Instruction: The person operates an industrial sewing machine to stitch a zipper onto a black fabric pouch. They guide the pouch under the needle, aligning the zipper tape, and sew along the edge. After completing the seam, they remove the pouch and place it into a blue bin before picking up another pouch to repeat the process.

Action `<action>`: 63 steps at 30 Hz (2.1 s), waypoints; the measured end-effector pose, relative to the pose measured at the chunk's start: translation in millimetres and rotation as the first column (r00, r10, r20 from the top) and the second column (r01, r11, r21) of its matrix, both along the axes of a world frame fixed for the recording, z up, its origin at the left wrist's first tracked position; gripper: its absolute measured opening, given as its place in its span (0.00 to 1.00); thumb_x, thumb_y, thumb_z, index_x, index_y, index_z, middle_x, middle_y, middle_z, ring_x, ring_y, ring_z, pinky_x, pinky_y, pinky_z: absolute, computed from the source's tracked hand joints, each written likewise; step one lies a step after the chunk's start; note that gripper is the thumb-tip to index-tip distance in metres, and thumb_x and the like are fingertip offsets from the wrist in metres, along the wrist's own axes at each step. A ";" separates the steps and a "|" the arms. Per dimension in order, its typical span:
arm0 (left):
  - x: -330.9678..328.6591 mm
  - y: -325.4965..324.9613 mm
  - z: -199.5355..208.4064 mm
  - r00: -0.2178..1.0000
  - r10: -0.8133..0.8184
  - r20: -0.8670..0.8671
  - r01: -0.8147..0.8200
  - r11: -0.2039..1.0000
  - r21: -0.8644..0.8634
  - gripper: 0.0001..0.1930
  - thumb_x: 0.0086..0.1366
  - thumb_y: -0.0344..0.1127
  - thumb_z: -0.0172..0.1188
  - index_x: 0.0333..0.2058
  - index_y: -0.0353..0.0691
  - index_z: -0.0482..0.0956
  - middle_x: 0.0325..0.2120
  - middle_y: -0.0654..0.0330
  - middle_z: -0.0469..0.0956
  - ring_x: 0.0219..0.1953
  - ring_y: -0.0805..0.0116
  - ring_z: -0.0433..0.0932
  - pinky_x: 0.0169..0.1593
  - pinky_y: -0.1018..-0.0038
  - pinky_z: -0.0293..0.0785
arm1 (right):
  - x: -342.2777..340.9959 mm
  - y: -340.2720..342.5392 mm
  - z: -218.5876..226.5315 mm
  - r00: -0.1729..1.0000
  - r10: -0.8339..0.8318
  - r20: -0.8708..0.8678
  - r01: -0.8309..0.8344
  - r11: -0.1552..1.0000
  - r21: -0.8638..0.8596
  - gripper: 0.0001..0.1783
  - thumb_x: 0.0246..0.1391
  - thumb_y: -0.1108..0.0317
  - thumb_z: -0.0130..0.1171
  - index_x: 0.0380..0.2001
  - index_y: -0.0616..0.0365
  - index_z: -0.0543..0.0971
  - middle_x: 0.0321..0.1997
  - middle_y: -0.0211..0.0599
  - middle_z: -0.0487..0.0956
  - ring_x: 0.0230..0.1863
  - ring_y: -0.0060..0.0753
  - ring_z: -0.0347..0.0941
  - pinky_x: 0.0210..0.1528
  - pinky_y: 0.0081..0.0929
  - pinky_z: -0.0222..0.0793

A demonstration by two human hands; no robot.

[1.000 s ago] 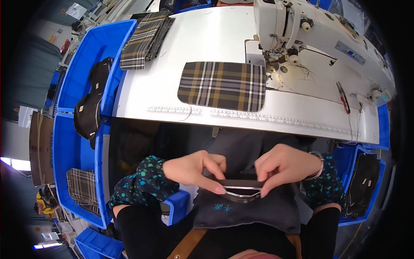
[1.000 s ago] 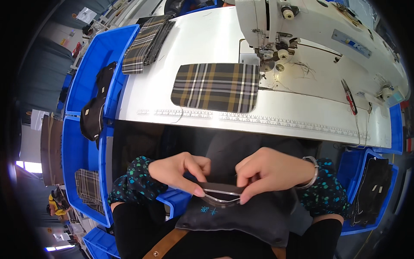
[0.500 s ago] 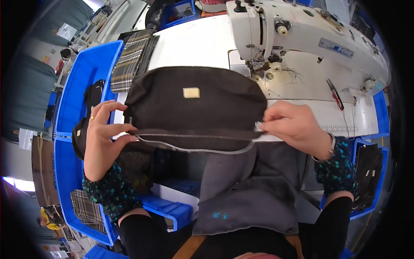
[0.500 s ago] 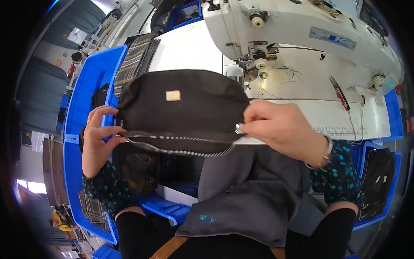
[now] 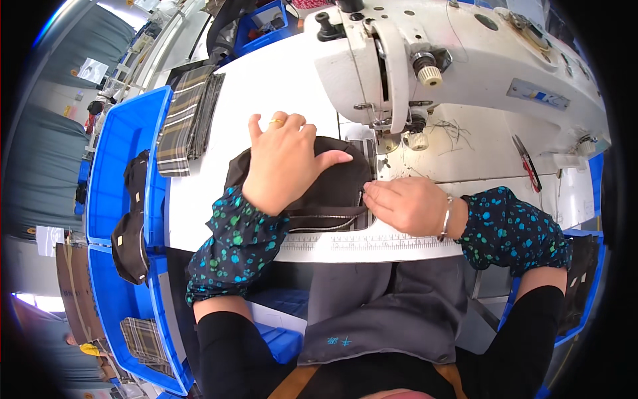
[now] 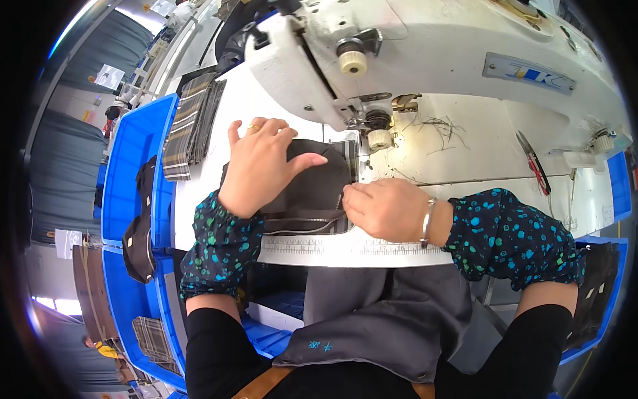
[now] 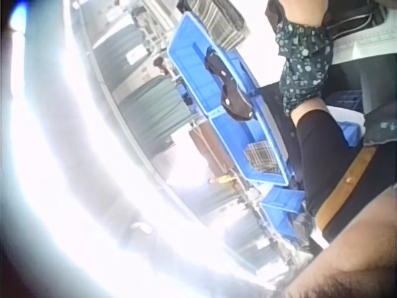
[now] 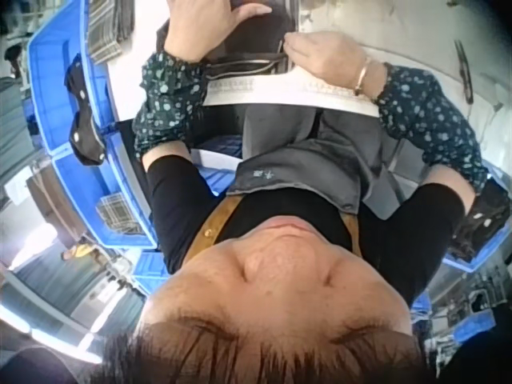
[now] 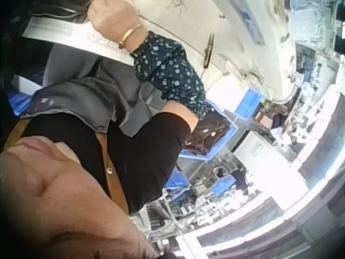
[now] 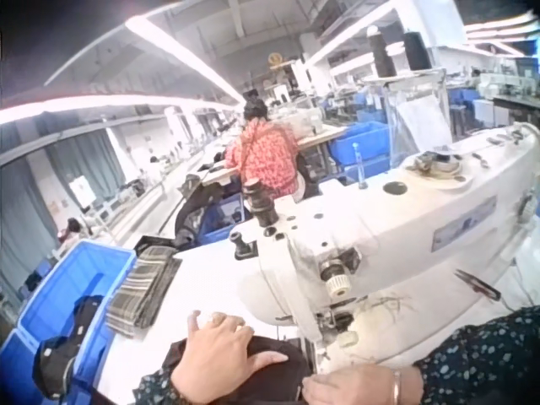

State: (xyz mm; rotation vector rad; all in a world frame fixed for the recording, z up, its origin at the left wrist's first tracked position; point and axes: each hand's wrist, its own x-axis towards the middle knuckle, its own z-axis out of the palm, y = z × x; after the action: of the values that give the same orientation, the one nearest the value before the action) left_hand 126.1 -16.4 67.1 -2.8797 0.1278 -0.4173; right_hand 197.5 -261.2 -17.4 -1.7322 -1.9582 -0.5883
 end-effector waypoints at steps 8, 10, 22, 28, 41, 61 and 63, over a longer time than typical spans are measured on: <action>34.0 7.9 -6.7 0.933 -0.230 -0.275 0.023 0.805 -0.593 0.19 0.60 0.47 0.74 0.30 0.37 0.80 0.21 0.50 0.79 0.27 0.44 0.80 0.34 0.59 0.76 | -2.2 2.8 0.2 0.999 0.008 -0.032 -0.008 1.000 -0.005 0.13 0.50 0.66 0.62 0.34 0.66 0.85 0.44 0.48 0.83 0.39 0.37 0.83 0.38 0.30 0.83; 40.7 4.1 -27.4 0.960 -0.217 -0.177 0.090 0.837 -0.540 0.18 0.60 0.47 0.74 0.30 0.38 0.81 0.23 0.50 0.81 0.29 0.44 0.81 0.35 0.57 0.77 | -1.7 3.3 0.8 1.000 0.019 -0.017 -0.019 1.000 0.006 0.13 0.49 0.66 0.63 0.33 0.66 0.85 0.42 0.50 0.84 0.38 0.37 0.83 0.37 0.29 0.83; 41.0 3.2 -18.7 0.933 -0.321 -0.165 0.110 0.688 -0.717 0.08 0.65 0.39 0.69 0.37 0.41 0.88 0.27 0.48 0.83 0.33 0.44 0.82 0.37 0.57 0.77 | -3.0 0.9 2.5 0.998 0.010 0.067 -0.010 1.000 -0.005 0.15 0.46 0.66 0.62 0.33 0.67 0.85 0.41 0.56 0.85 0.39 0.39 0.83 0.39 0.28 0.83; 51.3 9.5 -43.3 0.890 -0.433 -0.142 0.177 0.615 -0.768 0.09 0.68 0.36 0.66 0.41 0.37 0.84 0.29 0.44 0.82 0.34 0.40 0.81 0.40 0.57 0.76 | -0.1 0.2 3.7 0.996 0.013 -0.085 -0.012 1.000 0.012 0.12 0.45 0.66 0.62 0.33 0.62 0.83 0.43 0.47 0.85 0.40 0.36 0.83 0.41 0.31 0.79; 45.5 8.6 -19.1 0.881 -0.411 -0.236 0.142 0.704 -0.696 0.09 0.66 0.40 0.69 0.38 0.41 0.88 0.29 0.48 0.84 0.34 0.45 0.83 0.41 0.60 0.78 | 11.1 4.1 8.8 0.941 -0.302 -0.154 0.266 0.939 -0.216 0.16 0.53 0.59 0.70 0.40 0.60 0.84 0.57 0.45 0.84 0.33 0.33 0.82 0.34 0.33 0.77; 46.6 10.8 -36.9 0.911 -0.392 -0.126 0.178 0.650 -0.738 0.10 0.63 0.37 0.68 0.37 0.36 0.86 0.30 0.43 0.83 0.36 0.40 0.83 0.42 0.53 0.78 | 6.9 6.8 3.6 0.961 -0.269 0.065 0.269 0.963 0.023 0.15 0.45 0.67 0.63 0.37 0.61 0.86 0.43 0.41 0.87 0.21 0.20 0.75 0.23 0.23 0.67; 46.4 5.2 -38.2 0.935 -0.327 -0.135 0.139 0.692 -0.708 0.10 0.63 0.37 0.68 0.38 0.37 0.87 0.29 0.43 0.83 0.36 0.41 0.83 0.42 0.53 0.79 | 6.3 8.4 5.2 0.963 -0.265 0.035 0.265 0.964 0.014 0.15 0.45 0.66 0.63 0.37 0.61 0.86 0.45 0.44 0.87 0.21 0.21 0.76 0.23 0.23 0.69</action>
State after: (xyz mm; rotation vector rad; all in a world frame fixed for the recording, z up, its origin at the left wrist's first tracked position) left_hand 172.5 -11.2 29.0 -3.6821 0.4921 -0.1420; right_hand 203.8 -252.8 -12.2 -2.0081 -1.7551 -0.7236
